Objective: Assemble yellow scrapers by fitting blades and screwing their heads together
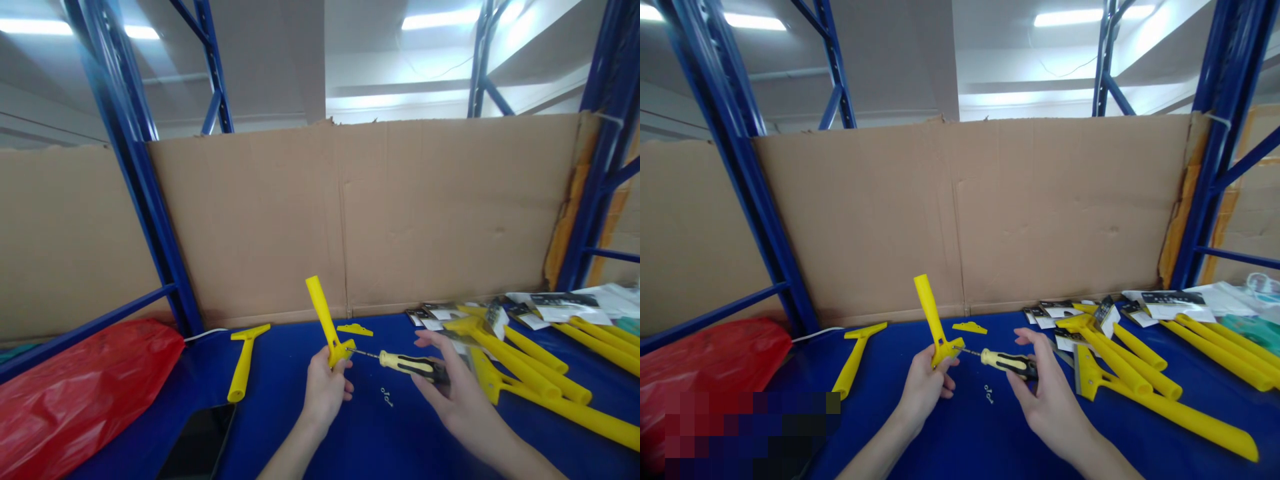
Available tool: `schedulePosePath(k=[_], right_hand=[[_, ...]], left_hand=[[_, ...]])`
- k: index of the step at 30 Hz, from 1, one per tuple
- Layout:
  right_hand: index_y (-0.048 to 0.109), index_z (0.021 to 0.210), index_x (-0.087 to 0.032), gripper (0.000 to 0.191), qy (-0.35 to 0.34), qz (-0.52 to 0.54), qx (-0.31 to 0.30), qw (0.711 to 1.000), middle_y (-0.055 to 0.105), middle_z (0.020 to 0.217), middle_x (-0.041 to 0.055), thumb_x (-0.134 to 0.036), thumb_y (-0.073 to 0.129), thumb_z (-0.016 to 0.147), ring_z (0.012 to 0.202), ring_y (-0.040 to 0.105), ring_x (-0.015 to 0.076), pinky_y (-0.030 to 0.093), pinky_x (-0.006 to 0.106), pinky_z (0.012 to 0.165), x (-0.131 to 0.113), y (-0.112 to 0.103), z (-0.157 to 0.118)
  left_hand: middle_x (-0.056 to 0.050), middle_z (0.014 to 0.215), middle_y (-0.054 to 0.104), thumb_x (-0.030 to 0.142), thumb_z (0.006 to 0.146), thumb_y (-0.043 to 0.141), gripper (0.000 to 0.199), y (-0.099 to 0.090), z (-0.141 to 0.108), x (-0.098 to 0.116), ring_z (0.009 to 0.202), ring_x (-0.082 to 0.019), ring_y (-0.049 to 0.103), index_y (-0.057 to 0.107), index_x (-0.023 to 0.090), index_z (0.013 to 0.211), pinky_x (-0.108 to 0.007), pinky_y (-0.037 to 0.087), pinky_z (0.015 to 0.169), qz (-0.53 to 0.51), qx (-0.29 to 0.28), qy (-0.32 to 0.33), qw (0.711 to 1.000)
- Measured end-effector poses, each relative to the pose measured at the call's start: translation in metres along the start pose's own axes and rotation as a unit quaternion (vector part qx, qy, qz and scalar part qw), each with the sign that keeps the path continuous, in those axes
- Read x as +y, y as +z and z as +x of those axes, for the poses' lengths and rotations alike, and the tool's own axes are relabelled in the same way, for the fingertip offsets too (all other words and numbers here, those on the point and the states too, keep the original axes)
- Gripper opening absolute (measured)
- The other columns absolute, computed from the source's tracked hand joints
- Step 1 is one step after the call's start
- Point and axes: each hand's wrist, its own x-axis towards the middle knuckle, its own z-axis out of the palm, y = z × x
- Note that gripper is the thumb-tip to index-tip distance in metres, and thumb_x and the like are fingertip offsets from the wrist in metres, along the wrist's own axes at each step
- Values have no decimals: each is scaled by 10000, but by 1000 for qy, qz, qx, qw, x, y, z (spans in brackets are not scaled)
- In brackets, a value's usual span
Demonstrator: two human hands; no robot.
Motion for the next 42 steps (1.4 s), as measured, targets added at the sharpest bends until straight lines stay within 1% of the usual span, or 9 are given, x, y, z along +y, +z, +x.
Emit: schedulePosePath(k=[8, 12, 16, 22, 27, 32, 37, 40, 42], right_hand=[[642, 967, -270, 153, -161, -42, -31, 986, 697, 999, 62, -244, 549, 848, 930, 663, 224, 540, 333, 820, -8, -16, 7], [623, 1066, -251, 255, -56, -57, -14, 997, 689, 879, 67, -354, 467, 892, 788, 675, 221, 564, 327, 709, -6, -9, 4], [449, 1212, -278, 398, 8, 45, 7, 999, 592, 1042, 66, -393, 529, 841, 656, 633, 155, 546, 259, 519, -10, -6, 0], [494, 1007, -232, 305, 121, 106, 82, 984, 609, 837, 25, -492, 498, 848, 361, 463, 67, 361, 197, 296, -29, -9, 5], [425, 1216, -271, 418, 65, 61, 38, 995, 582, 1121, 87, -435, 514, 843, 474, 558, 101, 434, 226, 341, -21, -10, 3], [570, 984, -228, 237, 0, -57, 10, 998, 605, 622, -13, -412, 449, 895, 486, 574, 153, 486, 264, 472, -15, -12, 2], [496, 1185, -225, 324, -84, -95, 42, 991, 652, 1029, 87, -354, 465, 889, 777, 665, 197, 548, 298, 636, -20, -13, 1], [602, 950, -223, 219, -88, -109, 42, 989, 688, 840, 59, -357, 432, 915, 737, 678, 207, 550, 302, 646, -18, -13, 1], [601, 1015, -210, 255, -70, -134, 62, 987, 699, 879, 73, -367, 424, 920, 788, 689, 224, 559, 318, 674, -16, -13, 2]], left_hand=[[-70, 855, 652, 83, 866, 471, 153, -1, -2, 4, 409, -44, 535, 557, 100, 991, -162, 426, 370, -30, -23, -9, 999], [-85, 899, 656, 77, 875, 447, 179, -3, -3, 8, 407, -36, 521, 549, 95, 1021, -162, 426, 368, -14, -29, 7, 999], [-85, 890, 655, 78, 874, 449, 186, -2, -4, 9, 401, -36, 516, 544, 89, 1033, -167, 429, 369, -9, -33, 8, 999], [-70, 900, 642, 57, 874, 429, 207, 3, -4, 3, 387, -19, 498, 541, 92, 1044, -150, 412, 348, 5, -59, 14, 998], [-70, 902, 642, 40, 874, 429, 230, 0, -2, 4, 389, -17, 498, 529, 94, 1073, -149, 416, 341, -6, -34, 6, 999], [-77, 895, 651, 33, 874, 446, 260, -1, -1, 5, 407, -25, 509, 517, 94, 1117, -155, 440, 352, -30, -32, 4, 999], [-76, 885, 658, 26, 868, 460, 261, -1, -1, 3, 397, -23, 511, 530, 96, 1109, -153, 443, 354, -39, -30, 0, 999], [-74, 890, 657, 27, 864, 464, 259, -1, 0, 3, 409, -27, 522, 537, 100, 1102, -154, 448, 358, -35, -37, 6, 999], [-74, 901, 654, 25, 863, 461, 266, -2, 0, 3, 410, -27, 522, 533, 102, 1107, -155, 445, 357, -31, -34, 11, 999]])
